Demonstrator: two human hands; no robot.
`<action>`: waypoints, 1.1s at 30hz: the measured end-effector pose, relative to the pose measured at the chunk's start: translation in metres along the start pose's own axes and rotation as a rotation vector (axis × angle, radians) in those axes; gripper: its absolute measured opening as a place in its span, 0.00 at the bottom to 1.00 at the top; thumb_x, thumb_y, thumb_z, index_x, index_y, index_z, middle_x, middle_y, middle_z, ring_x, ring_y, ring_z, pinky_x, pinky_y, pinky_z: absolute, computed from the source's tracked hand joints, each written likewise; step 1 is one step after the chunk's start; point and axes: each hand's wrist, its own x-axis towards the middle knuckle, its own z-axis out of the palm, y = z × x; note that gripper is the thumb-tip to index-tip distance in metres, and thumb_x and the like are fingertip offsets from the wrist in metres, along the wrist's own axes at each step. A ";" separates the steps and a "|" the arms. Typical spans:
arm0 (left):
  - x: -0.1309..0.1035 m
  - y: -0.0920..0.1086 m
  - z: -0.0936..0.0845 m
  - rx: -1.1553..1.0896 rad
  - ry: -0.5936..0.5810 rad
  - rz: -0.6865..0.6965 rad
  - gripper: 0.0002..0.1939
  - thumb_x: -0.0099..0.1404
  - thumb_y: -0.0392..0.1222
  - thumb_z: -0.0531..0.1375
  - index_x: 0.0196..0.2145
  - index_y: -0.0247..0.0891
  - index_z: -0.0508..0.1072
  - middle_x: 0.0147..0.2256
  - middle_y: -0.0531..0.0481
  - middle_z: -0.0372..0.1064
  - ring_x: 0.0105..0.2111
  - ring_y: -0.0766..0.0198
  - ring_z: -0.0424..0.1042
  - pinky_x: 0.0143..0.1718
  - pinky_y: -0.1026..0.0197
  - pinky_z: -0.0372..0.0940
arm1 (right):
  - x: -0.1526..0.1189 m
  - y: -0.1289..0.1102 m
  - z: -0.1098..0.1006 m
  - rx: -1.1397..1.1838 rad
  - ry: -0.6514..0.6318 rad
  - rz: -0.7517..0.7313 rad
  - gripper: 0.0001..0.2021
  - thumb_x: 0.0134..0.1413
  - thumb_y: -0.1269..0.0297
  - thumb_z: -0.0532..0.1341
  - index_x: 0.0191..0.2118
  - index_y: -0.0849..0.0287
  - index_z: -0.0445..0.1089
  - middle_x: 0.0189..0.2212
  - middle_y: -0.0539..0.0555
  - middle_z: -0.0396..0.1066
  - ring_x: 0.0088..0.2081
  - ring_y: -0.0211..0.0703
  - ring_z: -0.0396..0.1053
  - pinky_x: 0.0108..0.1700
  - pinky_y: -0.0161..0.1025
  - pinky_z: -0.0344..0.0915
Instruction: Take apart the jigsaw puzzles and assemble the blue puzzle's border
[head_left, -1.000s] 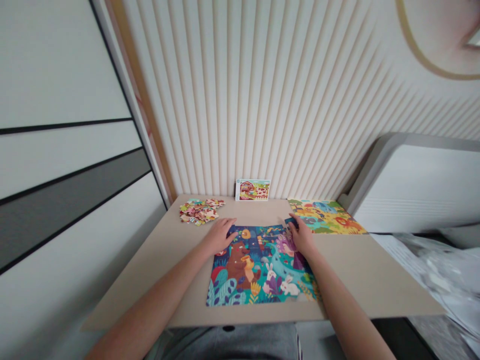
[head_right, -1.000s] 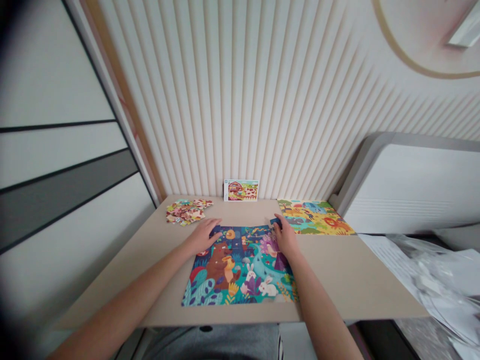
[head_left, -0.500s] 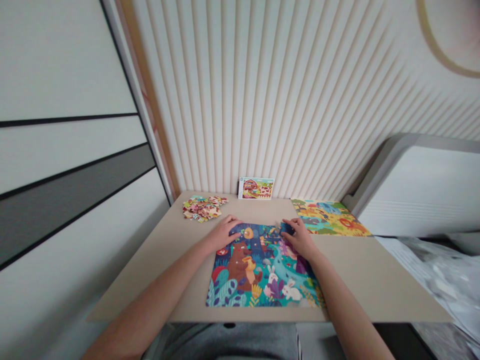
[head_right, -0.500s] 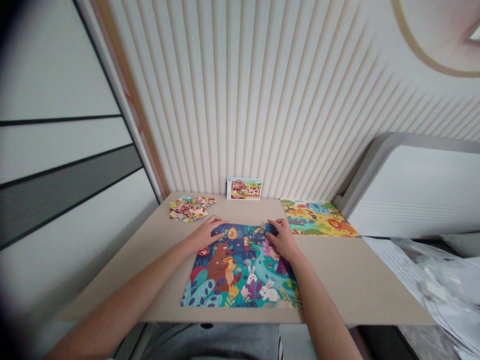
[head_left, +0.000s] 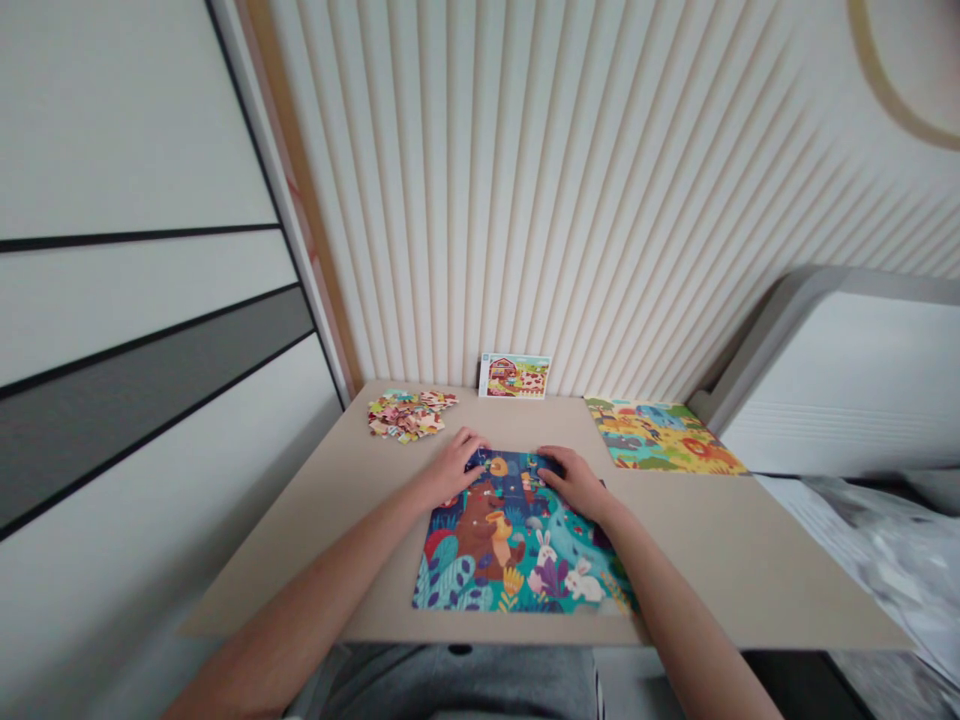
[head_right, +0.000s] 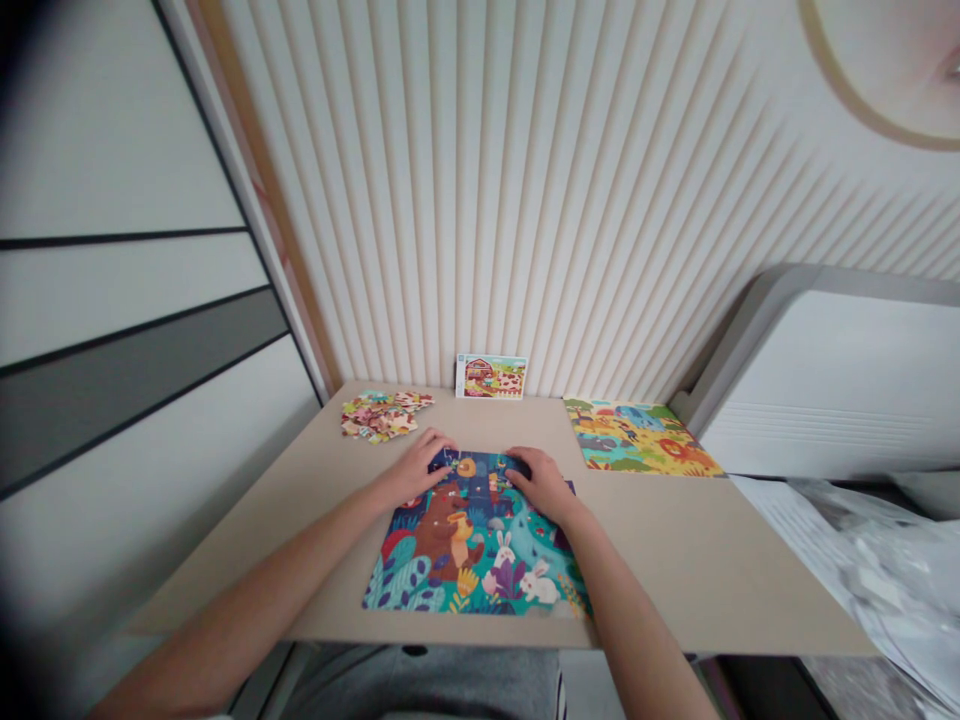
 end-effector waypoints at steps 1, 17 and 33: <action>0.000 0.001 0.000 -0.002 0.013 -0.008 0.13 0.66 0.37 0.60 0.49 0.42 0.70 0.48 0.46 0.64 0.50 0.56 0.68 0.55 0.51 0.66 | -0.001 -0.002 -0.001 0.001 -0.005 0.013 0.21 0.59 0.58 0.64 0.57 0.54 0.71 0.51 0.59 0.73 0.53 0.53 0.69 0.59 0.54 0.63; 0.004 0.005 0.019 0.102 -0.009 -0.003 0.32 0.68 0.50 0.61 0.66 0.45 0.58 0.60 0.40 0.64 0.59 0.49 0.65 0.61 0.44 0.60 | 0.012 -0.022 0.019 -0.143 -0.059 -0.049 0.31 0.60 0.50 0.63 0.67 0.49 0.61 0.61 0.61 0.66 0.62 0.58 0.61 0.64 0.59 0.55; 0.012 -0.006 0.025 0.058 -0.108 0.059 0.38 0.63 0.43 0.65 0.68 0.46 0.56 0.58 0.42 0.67 0.57 0.50 0.69 0.59 0.46 0.62 | 0.001 -0.065 0.022 0.204 -0.042 -0.204 0.21 0.63 0.64 0.60 0.61 0.46 0.67 0.54 0.55 0.67 0.57 0.48 0.66 0.62 0.49 0.62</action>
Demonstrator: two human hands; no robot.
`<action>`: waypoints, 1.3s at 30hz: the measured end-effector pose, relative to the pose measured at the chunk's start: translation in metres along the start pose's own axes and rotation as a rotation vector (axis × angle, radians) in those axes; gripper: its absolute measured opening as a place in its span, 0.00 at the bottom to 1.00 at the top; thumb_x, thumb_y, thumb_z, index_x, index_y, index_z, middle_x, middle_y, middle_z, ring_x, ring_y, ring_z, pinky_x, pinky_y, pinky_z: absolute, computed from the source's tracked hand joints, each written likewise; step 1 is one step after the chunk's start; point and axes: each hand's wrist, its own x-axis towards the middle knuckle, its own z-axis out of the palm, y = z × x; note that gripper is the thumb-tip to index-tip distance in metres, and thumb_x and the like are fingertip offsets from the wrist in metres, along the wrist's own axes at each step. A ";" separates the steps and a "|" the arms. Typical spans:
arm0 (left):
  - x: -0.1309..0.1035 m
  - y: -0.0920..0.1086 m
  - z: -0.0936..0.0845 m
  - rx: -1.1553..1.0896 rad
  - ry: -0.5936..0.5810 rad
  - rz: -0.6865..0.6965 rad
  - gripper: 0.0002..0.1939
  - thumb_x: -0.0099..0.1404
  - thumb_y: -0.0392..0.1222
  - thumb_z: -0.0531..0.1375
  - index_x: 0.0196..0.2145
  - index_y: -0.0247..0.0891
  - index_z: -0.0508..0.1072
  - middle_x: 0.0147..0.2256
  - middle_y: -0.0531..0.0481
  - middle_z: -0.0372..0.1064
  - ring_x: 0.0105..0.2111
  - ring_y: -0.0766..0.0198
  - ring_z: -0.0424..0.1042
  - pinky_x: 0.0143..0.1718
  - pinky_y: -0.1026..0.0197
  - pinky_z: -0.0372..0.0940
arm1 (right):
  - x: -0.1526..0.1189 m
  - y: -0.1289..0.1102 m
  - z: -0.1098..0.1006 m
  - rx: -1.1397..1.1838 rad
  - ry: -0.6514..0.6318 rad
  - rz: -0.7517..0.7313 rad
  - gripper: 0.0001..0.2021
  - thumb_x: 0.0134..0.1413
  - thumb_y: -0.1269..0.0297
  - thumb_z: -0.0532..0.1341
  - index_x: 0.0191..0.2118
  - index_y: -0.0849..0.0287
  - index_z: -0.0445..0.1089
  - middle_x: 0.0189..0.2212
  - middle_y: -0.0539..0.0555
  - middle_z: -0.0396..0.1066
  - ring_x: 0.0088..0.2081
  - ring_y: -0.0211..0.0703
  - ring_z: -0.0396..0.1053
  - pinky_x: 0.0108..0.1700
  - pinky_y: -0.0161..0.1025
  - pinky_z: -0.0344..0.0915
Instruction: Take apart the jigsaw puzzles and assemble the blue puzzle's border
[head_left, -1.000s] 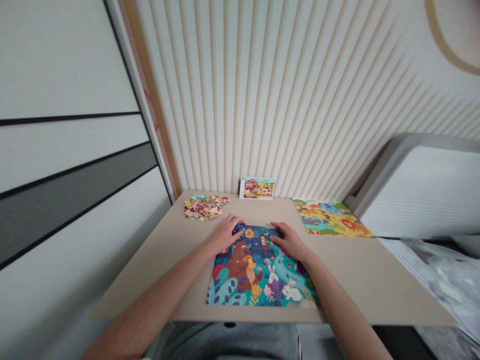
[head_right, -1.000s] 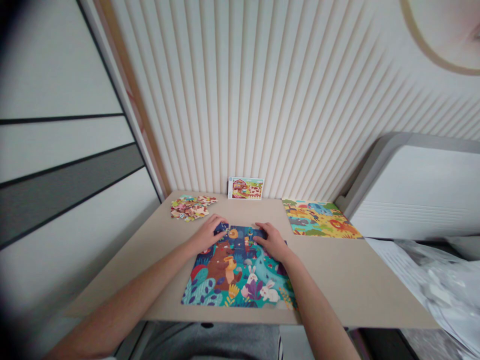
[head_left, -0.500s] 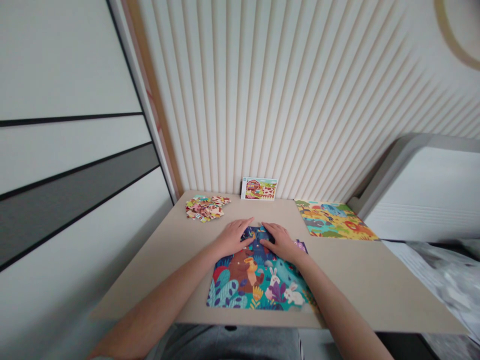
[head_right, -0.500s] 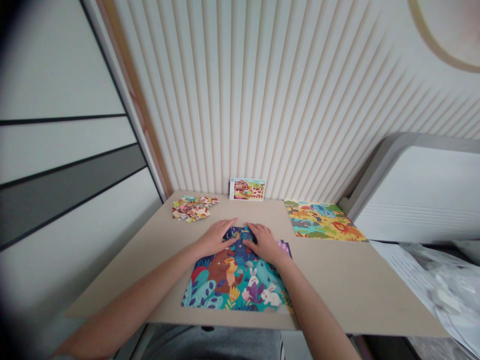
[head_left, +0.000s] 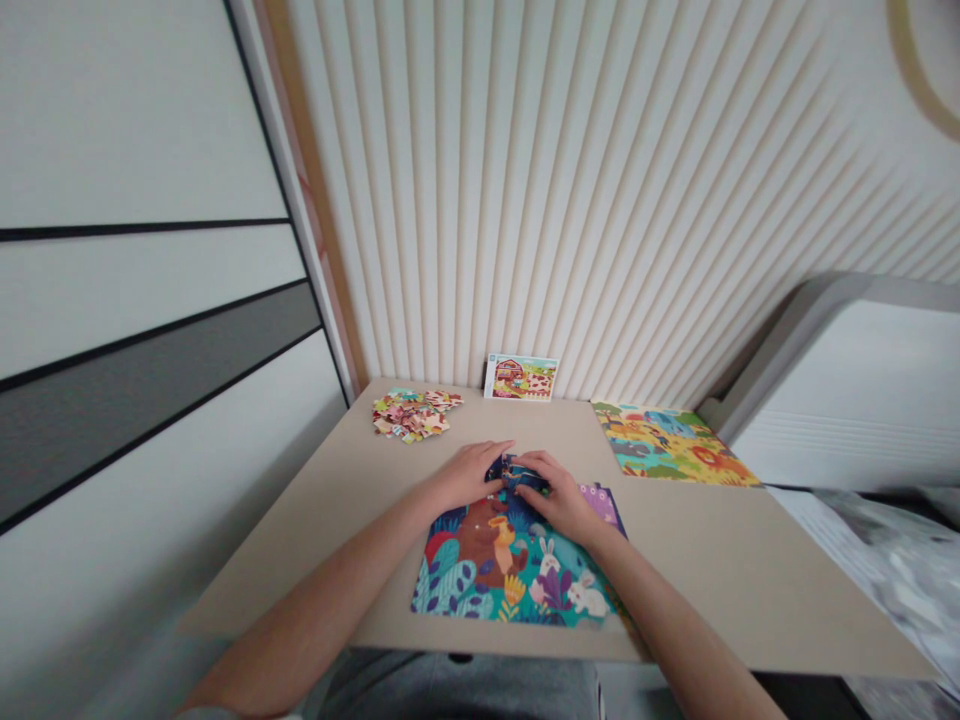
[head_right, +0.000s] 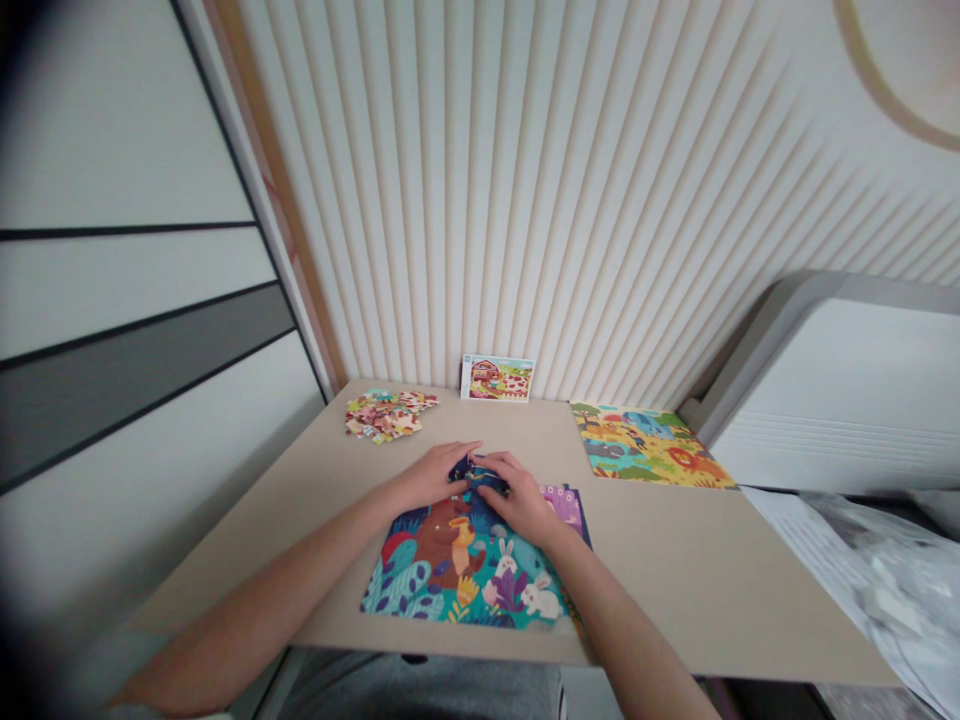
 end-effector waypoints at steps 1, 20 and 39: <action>0.000 -0.001 0.001 -0.010 0.007 -0.004 0.39 0.62 0.42 0.66 0.68 0.46 0.56 0.59 0.42 0.67 0.57 0.49 0.68 0.60 0.45 0.62 | 0.000 0.001 0.000 -0.001 0.018 0.012 0.23 0.63 0.63 0.61 0.62 0.47 0.65 0.55 0.55 0.67 0.58 0.49 0.66 0.62 0.50 0.62; 0.001 0.012 -0.005 0.048 0.146 -0.161 0.16 0.61 0.42 0.67 0.45 0.41 0.70 0.45 0.46 0.67 0.48 0.52 0.68 0.53 0.50 0.65 | -0.003 0.012 0.001 0.044 0.035 0.196 0.31 0.59 0.61 0.64 0.67 0.52 0.60 0.53 0.56 0.73 0.52 0.50 0.72 0.58 0.51 0.66; -0.020 0.026 -0.021 0.172 -0.131 0.009 0.32 0.63 0.57 0.64 0.60 0.43 0.66 0.51 0.43 0.67 0.52 0.50 0.66 0.55 0.50 0.62 | -0.013 -0.003 -0.010 -0.195 -0.125 0.062 0.32 0.57 0.61 0.67 0.66 0.48 0.62 0.54 0.58 0.67 0.56 0.52 0.65 0.62 0.51 0.60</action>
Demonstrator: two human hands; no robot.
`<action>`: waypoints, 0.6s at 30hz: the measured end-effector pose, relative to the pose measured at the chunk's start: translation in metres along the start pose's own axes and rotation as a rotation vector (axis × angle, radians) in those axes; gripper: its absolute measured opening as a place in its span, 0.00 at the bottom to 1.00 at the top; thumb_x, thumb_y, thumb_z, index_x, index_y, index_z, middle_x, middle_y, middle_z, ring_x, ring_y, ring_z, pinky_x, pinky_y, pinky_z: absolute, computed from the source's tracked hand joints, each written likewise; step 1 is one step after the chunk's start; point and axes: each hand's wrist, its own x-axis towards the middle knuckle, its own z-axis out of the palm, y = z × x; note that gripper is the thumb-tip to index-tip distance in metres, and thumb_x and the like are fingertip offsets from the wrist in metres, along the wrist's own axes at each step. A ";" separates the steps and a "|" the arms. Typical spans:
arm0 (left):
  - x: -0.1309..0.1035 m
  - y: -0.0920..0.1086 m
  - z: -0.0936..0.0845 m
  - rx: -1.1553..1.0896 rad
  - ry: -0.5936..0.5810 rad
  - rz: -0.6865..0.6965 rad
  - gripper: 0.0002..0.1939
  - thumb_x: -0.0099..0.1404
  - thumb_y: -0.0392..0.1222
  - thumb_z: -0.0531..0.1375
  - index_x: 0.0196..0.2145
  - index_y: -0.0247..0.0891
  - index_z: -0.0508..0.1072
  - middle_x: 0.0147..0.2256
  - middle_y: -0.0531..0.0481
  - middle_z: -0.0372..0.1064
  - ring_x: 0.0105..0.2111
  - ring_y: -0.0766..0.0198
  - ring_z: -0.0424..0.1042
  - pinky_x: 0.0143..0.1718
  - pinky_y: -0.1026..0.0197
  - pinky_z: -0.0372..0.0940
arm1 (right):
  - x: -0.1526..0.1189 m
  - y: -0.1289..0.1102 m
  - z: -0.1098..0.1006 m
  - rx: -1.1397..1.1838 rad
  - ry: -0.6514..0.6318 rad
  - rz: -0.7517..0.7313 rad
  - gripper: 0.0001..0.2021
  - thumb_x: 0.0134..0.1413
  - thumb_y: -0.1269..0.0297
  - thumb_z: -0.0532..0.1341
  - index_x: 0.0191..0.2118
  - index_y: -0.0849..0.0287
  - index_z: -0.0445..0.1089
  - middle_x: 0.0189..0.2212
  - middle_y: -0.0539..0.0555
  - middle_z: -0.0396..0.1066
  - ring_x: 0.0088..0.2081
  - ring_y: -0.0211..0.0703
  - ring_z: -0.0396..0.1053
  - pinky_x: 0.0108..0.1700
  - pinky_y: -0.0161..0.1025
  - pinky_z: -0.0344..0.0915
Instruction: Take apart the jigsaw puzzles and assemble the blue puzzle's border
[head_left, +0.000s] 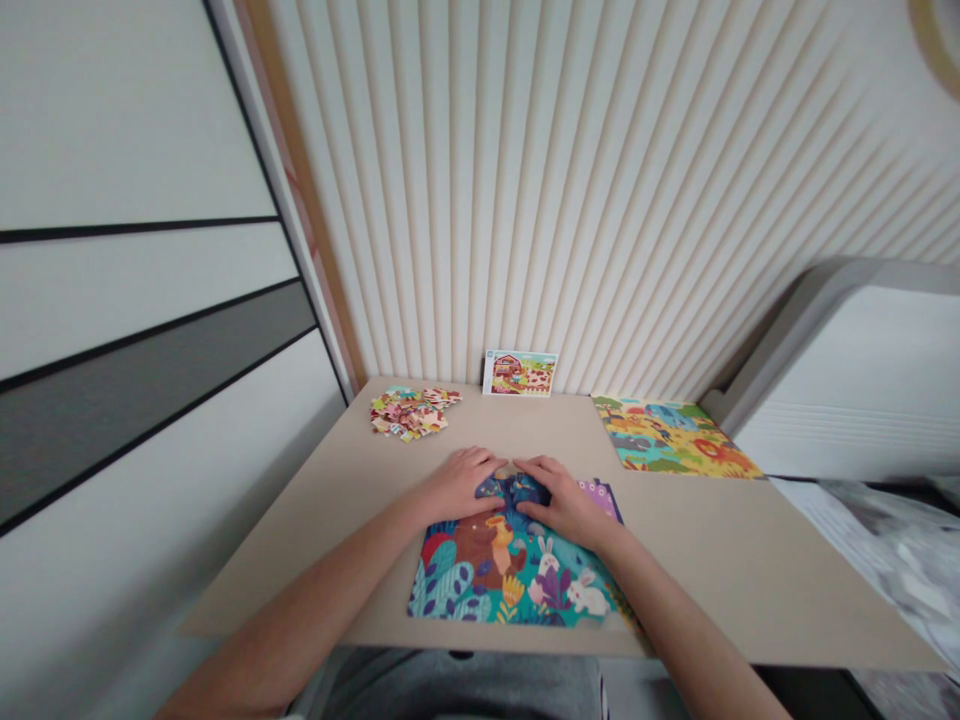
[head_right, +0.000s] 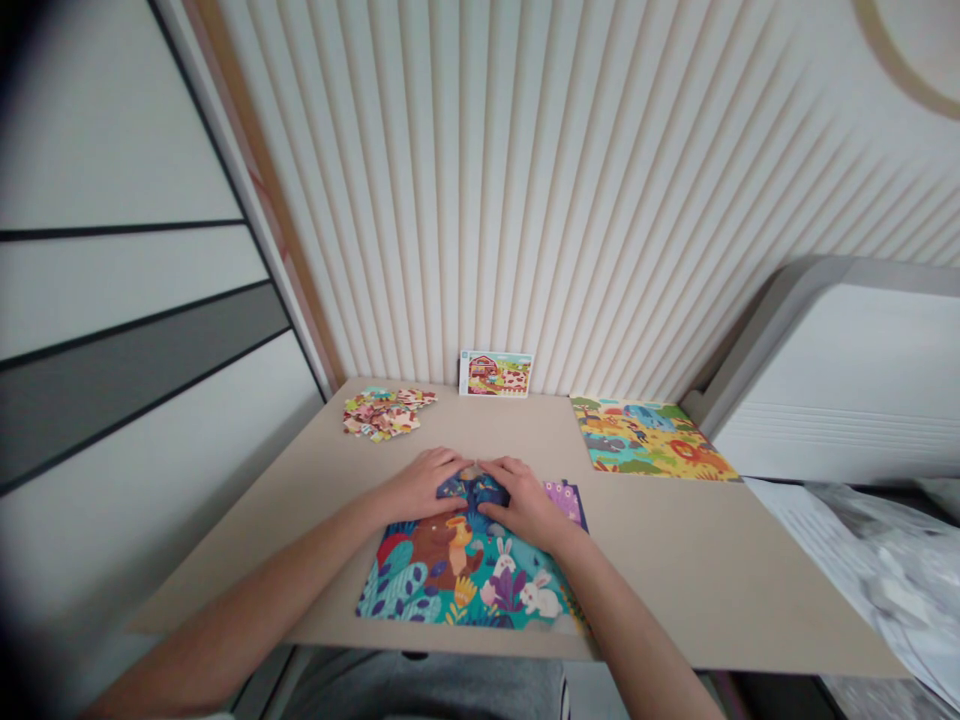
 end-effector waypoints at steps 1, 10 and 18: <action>0.001 0.001 0.000 -0.017 0.006 -0.004 0.31 0.63 0.56 0.65 0.60 0.43 0.66 0.50 0.43 0.67 0.51 0.51 0.67 0.55 0.51 0.63 | 0.000 -0.001 -0.001 0.017 0.011 -0.003 0.31 0.58 0.62 0.66 0.66 0.48 0.62 0.53 0.57 0.66 0.55 0.50 0.65 0.61 0.50 0.60; 0.001 0.003 -0.002 -0.077 0.010 -0.032 0.23 0.61 0.55 0.67 0.50 0.43 0.74 0.46 0.46 0.64 0.48 0.54 0.68 0.54 0.55 0.64 | 0.000 0.002 -0.012 0.103 0.079 -0.001 0.23 0.58 0.65 0.65 0.60 0.50 0.70 0.49 0.55 0.66 0.52 0.47 0.67 0.58 0.46 0.64; 0.005 0.006 -0.004 -0.090 0.030 -0.052 0.23 0.57 0.55 0.70 0.45 0.42 0.70 0.46 0.47 0.66 0.49 0.53 0.67 0.52 0.54 0.63 | 0.000 0.004 -0.021 0.097 0.021 0.031 0.13 0.57 0.63 0.67 0.49 0.54 0.74 0.46 0.55 0.70 0.48 0.47 0.69 0.53 0.45 0.65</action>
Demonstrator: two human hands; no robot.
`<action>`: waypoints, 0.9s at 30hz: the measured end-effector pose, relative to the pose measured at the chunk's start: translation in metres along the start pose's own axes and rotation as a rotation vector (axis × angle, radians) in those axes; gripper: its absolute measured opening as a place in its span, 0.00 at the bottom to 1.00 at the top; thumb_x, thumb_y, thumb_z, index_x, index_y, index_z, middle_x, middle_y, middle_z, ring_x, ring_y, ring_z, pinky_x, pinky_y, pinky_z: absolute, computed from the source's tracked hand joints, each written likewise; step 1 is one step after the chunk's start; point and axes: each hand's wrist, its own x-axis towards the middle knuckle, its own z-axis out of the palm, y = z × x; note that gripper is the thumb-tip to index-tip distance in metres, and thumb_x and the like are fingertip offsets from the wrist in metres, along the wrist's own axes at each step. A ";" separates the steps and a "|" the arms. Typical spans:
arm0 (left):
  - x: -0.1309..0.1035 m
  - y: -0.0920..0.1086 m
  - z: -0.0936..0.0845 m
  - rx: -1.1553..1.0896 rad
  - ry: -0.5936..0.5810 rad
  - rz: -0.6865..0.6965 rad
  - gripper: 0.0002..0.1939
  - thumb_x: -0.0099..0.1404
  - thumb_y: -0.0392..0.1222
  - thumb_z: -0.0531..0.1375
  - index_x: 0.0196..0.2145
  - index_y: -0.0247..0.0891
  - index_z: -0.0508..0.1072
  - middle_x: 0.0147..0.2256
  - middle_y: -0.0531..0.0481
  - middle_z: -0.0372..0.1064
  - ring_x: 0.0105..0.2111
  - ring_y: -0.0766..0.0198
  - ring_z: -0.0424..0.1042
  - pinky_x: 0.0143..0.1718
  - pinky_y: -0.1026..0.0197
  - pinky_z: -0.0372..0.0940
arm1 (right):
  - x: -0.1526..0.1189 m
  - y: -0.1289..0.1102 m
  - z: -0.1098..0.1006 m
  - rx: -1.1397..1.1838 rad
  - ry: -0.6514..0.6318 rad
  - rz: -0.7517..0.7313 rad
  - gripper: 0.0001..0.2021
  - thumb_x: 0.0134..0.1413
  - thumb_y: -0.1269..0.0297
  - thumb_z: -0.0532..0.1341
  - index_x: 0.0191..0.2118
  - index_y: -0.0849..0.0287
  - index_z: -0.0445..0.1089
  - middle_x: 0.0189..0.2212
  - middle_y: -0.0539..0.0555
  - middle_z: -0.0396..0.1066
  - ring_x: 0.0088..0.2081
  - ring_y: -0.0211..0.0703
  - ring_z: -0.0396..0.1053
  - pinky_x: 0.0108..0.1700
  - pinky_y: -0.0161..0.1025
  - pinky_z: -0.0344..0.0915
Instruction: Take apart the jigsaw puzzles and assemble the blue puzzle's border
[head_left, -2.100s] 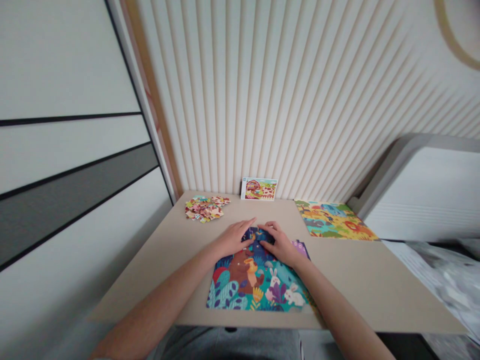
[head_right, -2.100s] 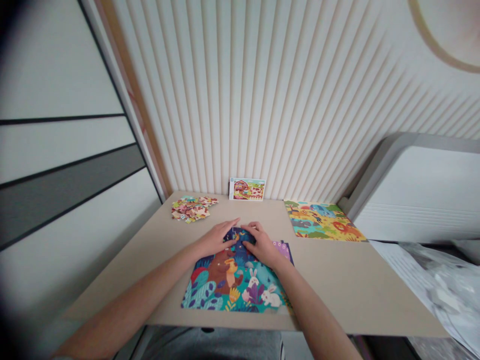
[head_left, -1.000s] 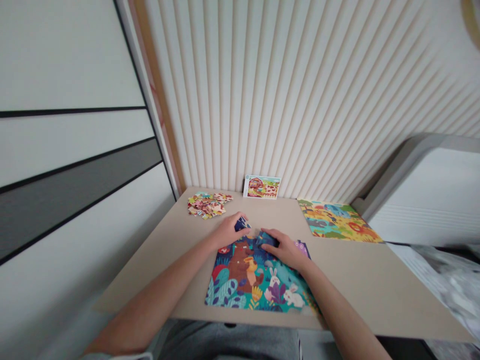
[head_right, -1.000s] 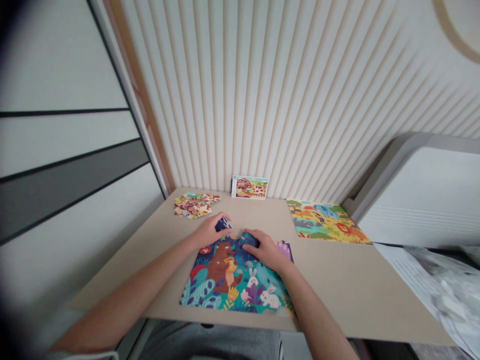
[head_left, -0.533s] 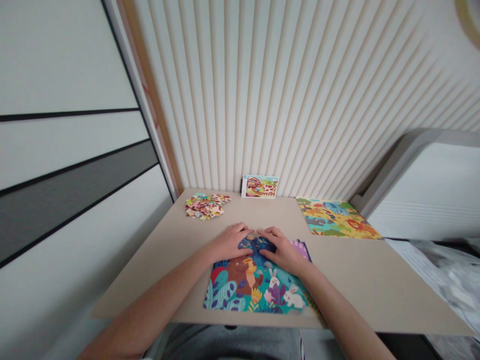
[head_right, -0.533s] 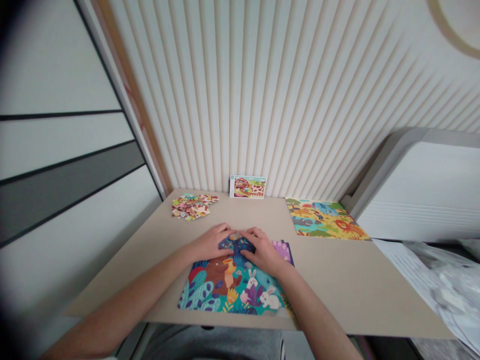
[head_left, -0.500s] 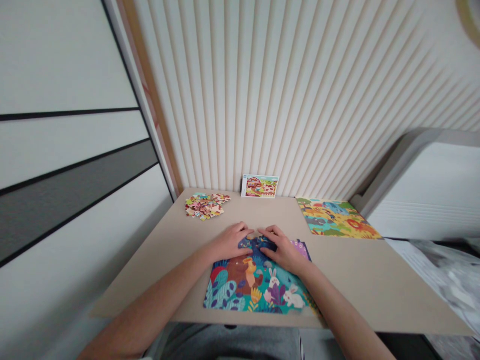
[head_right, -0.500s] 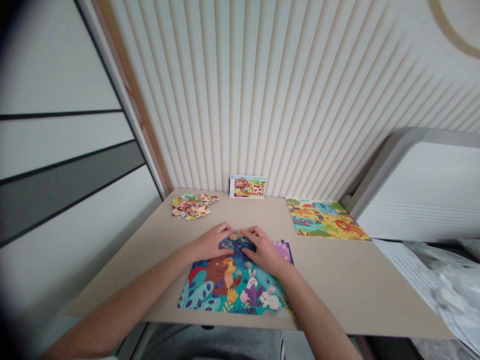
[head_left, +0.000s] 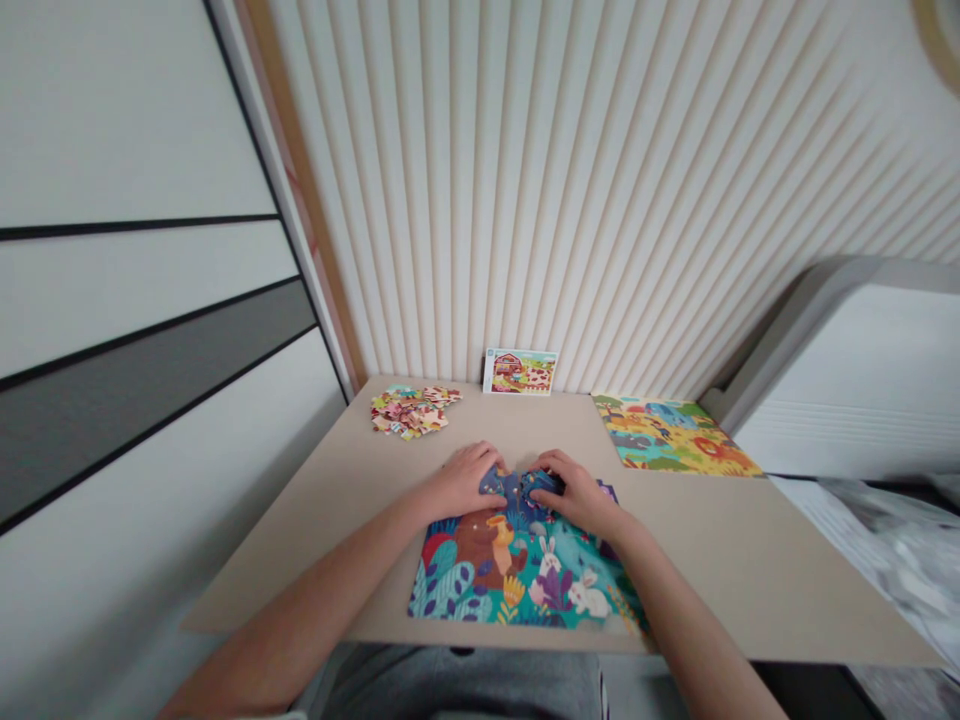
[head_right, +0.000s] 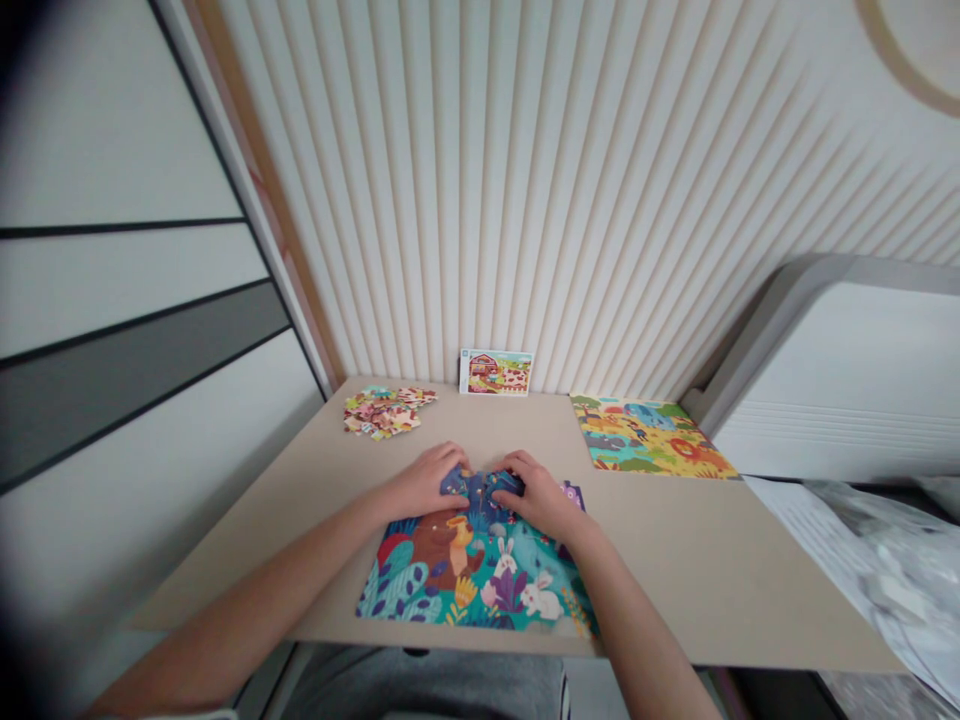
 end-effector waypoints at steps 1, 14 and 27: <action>0.000 0.001 0.000 -0.001 0.004 0.006 0.23 0.58 0.54 0.70 0.45 0.42 0.69 0.46 0.47 0.67 0.50 0.53 0.67 0.51 0.54 0.63 | 0.000 -0.001 -0.001 -0.023 0.007 -0.015 0.12 0.57 0.63 0.67 0.48 0.54 0.74 0.45 0.55 0.70 0.48 0.47 0.69 0.53 0.45 0.65; -0.002 0.006 0.005 0.047 0.075 -0.056 0.15 0.66 0.49 0.62 0.47 0.44 0.66 0.45 0.48 0.71 0.46 0.55 0.72 0.48 0.55 0.65 | -0.004 0.000 0.016 0.103 0.156 -0.045 0.11 0.65 0.59 0.59 0.49 0.54 0.70 0.46 0.57 0.72 0.49 0.48 0.70 0.54 0.47 0.66; 0.000 0.006 0.008 0.118 0.089 -0.092 0.14 0.65 0.49 0.63 0.44 0.43 0.67 0.42 0.48 0.70 0.44 0.55 0.71 0.47 0.55 0.64 | -0.015 0.033 -0.017 -0.056 -0.023 0.077 0.23 0.57 0.54 0.66 0.58 0.52 0.72 0.51 0.59 0.73 0.52 0.53 0.70 0.58 0.53 0.62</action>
